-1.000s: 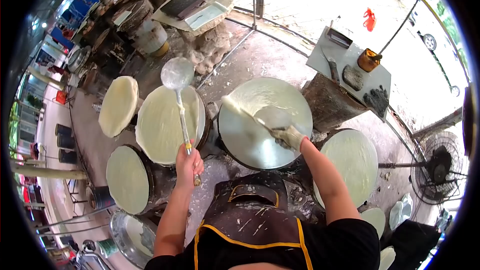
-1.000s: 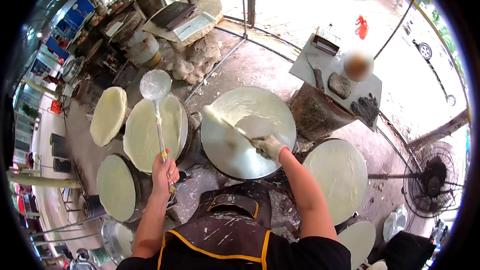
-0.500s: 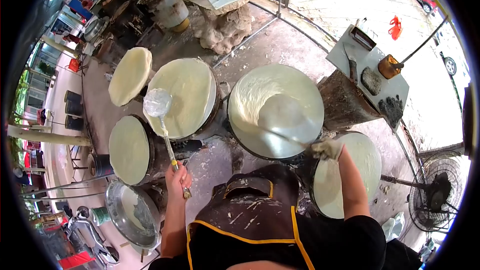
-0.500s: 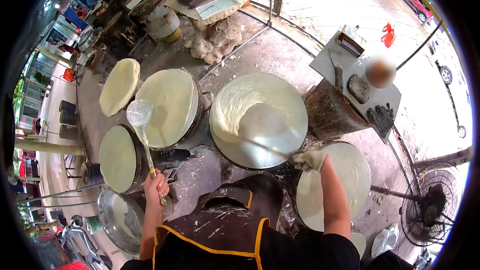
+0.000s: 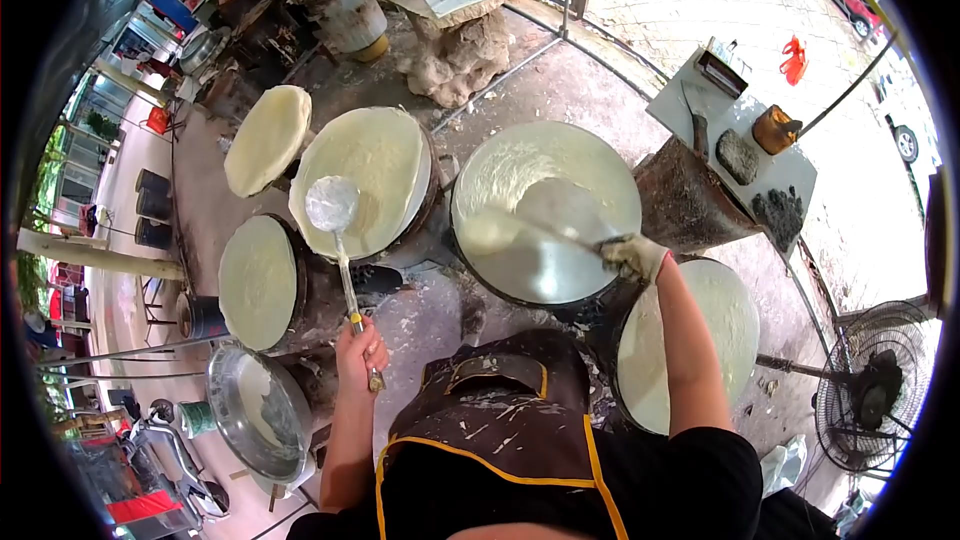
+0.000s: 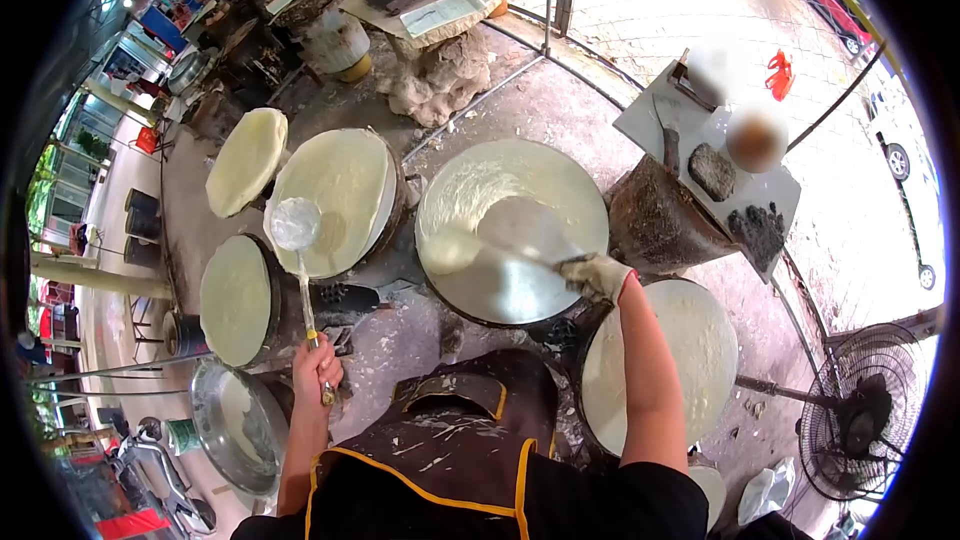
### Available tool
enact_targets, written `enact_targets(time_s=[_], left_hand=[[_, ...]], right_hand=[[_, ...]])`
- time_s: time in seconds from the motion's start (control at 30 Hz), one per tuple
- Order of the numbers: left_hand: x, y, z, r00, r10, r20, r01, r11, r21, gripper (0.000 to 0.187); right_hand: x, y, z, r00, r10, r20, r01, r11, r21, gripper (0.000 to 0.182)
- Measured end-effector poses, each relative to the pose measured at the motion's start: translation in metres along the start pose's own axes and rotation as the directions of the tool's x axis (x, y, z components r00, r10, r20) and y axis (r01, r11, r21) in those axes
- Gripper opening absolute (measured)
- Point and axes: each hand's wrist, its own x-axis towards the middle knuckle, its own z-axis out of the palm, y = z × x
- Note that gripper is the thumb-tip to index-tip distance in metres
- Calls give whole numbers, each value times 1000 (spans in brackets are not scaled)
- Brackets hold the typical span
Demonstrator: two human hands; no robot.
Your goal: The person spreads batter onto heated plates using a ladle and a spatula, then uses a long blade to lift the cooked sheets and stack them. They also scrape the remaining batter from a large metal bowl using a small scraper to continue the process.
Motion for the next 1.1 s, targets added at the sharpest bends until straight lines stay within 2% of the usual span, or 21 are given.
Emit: enact_targets(time_s=[0.03, 0.07, 0.1, 0.17, 0.23, 0.27, 0.37, 0.43, 0.5, 0.57, 0.63, 0.7, 0.73, 0.83, 0.87, 0.9, 0.93, 0.97, 1.0, 1.03, 1.1], left_hand=[[-3, -2, -2, 1000, -6, -3, 6, 1000, -11, 6], [-6, -5, -3, 1000, -14, -3, 13, 1000, -23, 6], [-10, -8, -3, 1000, -23, -5, 23, 999, -35, 6], [-14, -10, -3, 999, -39, -2, 39, 998, -50, 6], [-20, -9, -4, 998, -59, -3, 58, 997, -51, 6], [-21, -8, -4, 998, -64, -3, 64, 997, -49, 6], [-24, 0, -6, 998, -65, 22, 66, 997, -37, 6], [-23, 5, -15, 995, -82, 53, 84, 996, -35, 6], [-16, 7, -27, 990, -107, 89, 112, 992, -50, 6], [-11, 13, -41, 985, -129, 112, 135, 990, -46, 6], [-3, 20, -62, 975, -147, 166, 156, 987, -41, 7], [0, 31, -83, 965, -161, 206, 172, 985, -35, 8], [2, 38, -95, 958, -170, 232, 183, 982, -37, 8], [14, 63, -137, 919, -220, 326, 238, 971, -16, 10], [16, 72, -148, 906, -237, 350, 251, 968, 5, 10], [17, 80, -159, 894, -253, 371, 264, 964, 22, 10], [19, 89, -170, 881, -265, 392, 280, 960, 22, 11], [20, 99, -178, 879, -262, 399, 268, 963, 40, 11], [19, 108, -186, 878, -259, 403, 257, 965, 58, 11], [19, 115, -194, 876, -257, 407, 247, 966, 78, 11], [20, 125, -216, 867, -257, 428, 258, 965, 58, 12]], right_hand=[[3, 8, -6, 992, -96, -78, 100, 993, 59, 14], [32, 14, -11, 911, 259, -321, -142, 927, 346, 13], [17, -1, 4, 924, 101, -370, 45, 929, 368, 15], [10, -19, 31, 973, 94, -209, -62, 986, 153, 17], [10, -7, 44, 980, 196, -37, -195, 980, 34, 20], [0, -4, 43, 975, 202, 92, -211, 972, 102, 18], [-15, 11, 32, 986, 158, -47, -160, 986, -54, 23], [-14, 20, 43, 880, 131, -456, -54, 982, 179, 25], [1, 55, 46, 897, 61, -437, 28, 981, 194, 24], [-38, 39, 88, 975, 154, -163, -125, 977, 175, 26], [-55, 49, 118, 976, 169, -140, -153, 981, 123, 30], [-74, 72, 149, 959, 146, -241, -106, 979, 172, 33], [-78, 90, 175, 933, 55, -356, 67, 944, 322, 35], [-77, 114, 267, 830, 32, -558, 350, 748, 563, 27], [-75, 109, 304, 928, 53, -368, 297, 492, 818, 16], [-43, 116, 332, 928, 39, -370, 296, 527, 797, 10], [-13, 105, 359, 865, 91, -494, 285, 721, 632, 17], [7, 84, 384, 870, 58, -489, 292, 740, 606, 29], [23, 62, 403, 903, -14, -429, 322, 682, 656, 27], [57, 66, 408, 897, -41, -440, 312, 764, 565, 37], [86, 63, 421, 751, 34, -660, 352, 825, 443, 33]])
